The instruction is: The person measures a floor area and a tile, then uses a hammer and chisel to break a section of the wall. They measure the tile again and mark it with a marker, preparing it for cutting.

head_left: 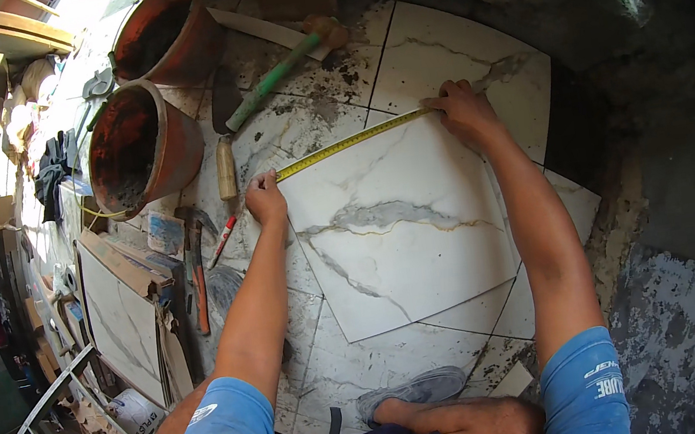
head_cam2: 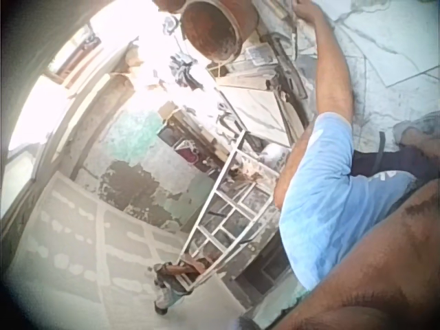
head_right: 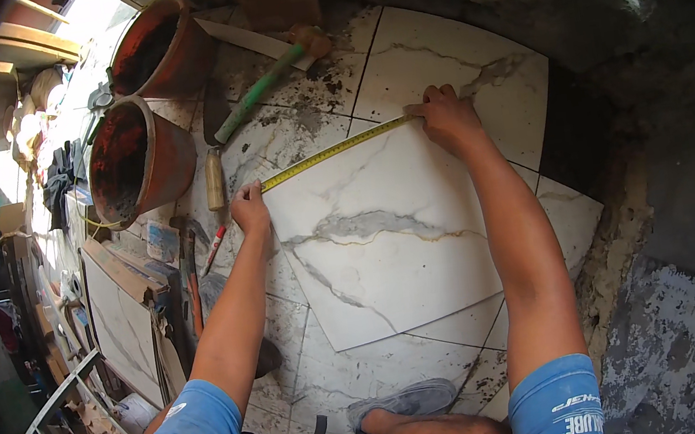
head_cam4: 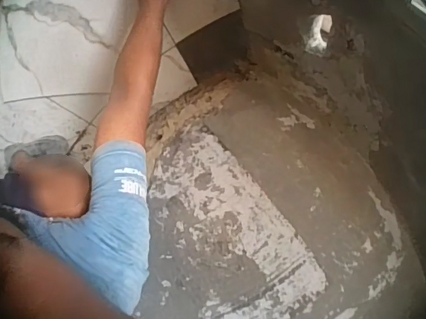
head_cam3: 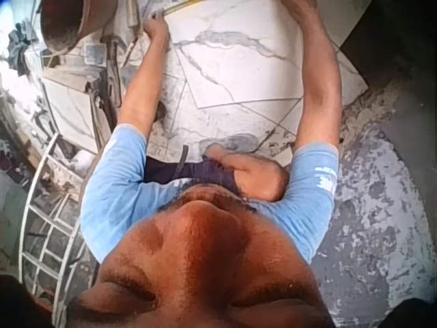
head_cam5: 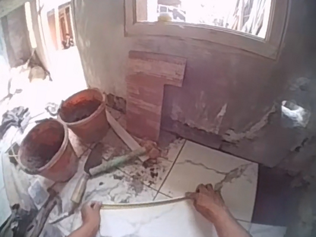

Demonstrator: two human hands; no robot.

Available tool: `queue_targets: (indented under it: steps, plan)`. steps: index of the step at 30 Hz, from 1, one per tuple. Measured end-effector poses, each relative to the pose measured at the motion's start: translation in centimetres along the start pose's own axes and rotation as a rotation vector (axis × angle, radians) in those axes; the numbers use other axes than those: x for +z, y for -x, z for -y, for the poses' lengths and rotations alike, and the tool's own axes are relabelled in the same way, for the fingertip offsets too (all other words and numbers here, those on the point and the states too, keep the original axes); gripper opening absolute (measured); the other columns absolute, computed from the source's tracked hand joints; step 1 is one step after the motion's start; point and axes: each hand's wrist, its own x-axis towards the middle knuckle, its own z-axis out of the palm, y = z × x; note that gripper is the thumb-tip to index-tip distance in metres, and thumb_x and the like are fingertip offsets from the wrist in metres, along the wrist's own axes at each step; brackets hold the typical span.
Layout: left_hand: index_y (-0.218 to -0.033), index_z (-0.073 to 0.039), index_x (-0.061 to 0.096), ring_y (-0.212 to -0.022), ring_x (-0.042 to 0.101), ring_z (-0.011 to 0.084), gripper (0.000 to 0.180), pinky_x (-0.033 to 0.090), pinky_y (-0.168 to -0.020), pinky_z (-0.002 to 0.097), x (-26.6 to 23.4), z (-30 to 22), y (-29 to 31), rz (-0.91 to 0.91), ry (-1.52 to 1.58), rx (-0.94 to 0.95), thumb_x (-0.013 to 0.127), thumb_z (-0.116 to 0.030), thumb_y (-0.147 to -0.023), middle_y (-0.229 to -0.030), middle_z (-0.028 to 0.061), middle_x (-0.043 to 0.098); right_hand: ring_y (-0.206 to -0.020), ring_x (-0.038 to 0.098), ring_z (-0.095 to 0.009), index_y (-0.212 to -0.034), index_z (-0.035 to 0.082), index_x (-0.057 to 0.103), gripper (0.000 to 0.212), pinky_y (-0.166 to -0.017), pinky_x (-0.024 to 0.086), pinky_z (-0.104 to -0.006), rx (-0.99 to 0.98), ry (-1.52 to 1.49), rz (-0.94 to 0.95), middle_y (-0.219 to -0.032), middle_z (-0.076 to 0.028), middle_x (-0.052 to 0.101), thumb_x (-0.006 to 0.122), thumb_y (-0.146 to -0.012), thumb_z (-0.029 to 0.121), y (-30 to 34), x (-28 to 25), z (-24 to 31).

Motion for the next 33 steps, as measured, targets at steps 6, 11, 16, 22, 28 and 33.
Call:
queue_targets:
  steps: [6, 11, 16, 22, 28, 33]
  plan:
    - [-0.109, -0.001, 0.074, -0.091, 0.071, 0.0257, 0.027, 0.053, -0.085, 0.0330, -0.8, 1.8, 0.2, 0.008, 0.046, 0.220, 0.072, -0.019, -0.090, -0.100, 0.0177, 0.074, -0.125, 0.052, -0.029, -0.129, 0.018, 0.065, 0.043, -0.099, 0.048, -0.0464, 0.116, -0.106, -0.107, -0.127, -0.009, 0.060, 0.055, -0.087, 0.010, 1.2, -0.5, -3.4]
    - [-0.114, -0.001, 0.073, -0.098, 0.070, 0.0198, 0.029, 0.052, -0.090, 0.0309, -1.5, 1.1, 0.1, 0.112, 0.011, 0.180, 0.072, -0.017, -0.090, -0.107, 0.0154, 0.075, -0.125, 0.054, -0.031, -0.125, 0.010, 0.066, 0.042, -0.103, 0.047, -0.0413, 0.134, -0.200, -0.096, -0.127, -0.012, 0.063, 0.059, -0.084, 0.005, 1.1, -1.0, -4.0]
    - [-0.110, 0.000, 0.074, -0.097, 0.070, 0.0223, 0.025, 0.052, -0.090, 0.0311, -1.2, 0.7, -0.1, 0.084, 0.011, 0.174, 0.072, -0.012, -0.088, -0.105, 0.0161, 0.074, -0.124, 0.055, -0.031, -0.117, 0.008, 0.071, 0.038, -0.106, 0.046, -0.0400, 0.040, -0.213, -0.168, -0.129, -0.011, 0.064, 0.058, -0.082, 0.001, 0.0, 0.0, -5.1]
    - [-0.108, -0.001, 0.074, -0.097, 0.070, 0.0217, 0.023, 0.052, -0.091, 0.0312, -1.4, 0.3, 0.0, 0.106, 0.032, 0.160, 0.072, -0.011, -0.087, -0.106, 0.0144, 0.074, -0.132, 0.049, -0.029, -0.122, 0.013, 0.070, 0.042, -0.109, 0.044, -0.0462, 0.026, -0.170, -0.197, -0.135, -0.009, 0.061, 0.057, -0.084, 0.000, 0.2, 1.3, -4.9]
    - [-0.109, -0.002, 0.074, -0.095, 0.070, 0.0212, 0.024, 0.052, -0.088, 0.0314, -1.5, 0.5, 0.1, 0.071, 0.020, 0.206, 0.072, -0.010, -0.086, -0.103, 0.0138, 0.074, -0.151, 0.022, -0.034, -0.149, 0.025, 0.046, 0.061, -0.111, 0.029, -0.0728, 0.300, 0.067, -0.221, -0.161, -0.005, 0.032, 0.053, -0.091, 0.006, 1.2, 3.7, -1.7]
    - [-0.113, -0.002, 0.072, -0.089, 0.068, 0.0182, 0.029, 0.053, -0.083, 0.0297, -1.6, 0.0, 0.4, 0.092, 0.014, 0.205, 0.074, -0.011, -0.085, -0.099, 0.0112, 0.073, -0.151, 0.019, -0.035, -0.154, 0.028, 0.037, 0.068, -0.113, 0.027, -0.0705, 0.285, 0.135, -0.284, -0.163, -0.003, 0.026, 0.053, -0.091, 0.008, 2.3, 4.7, -1.9]
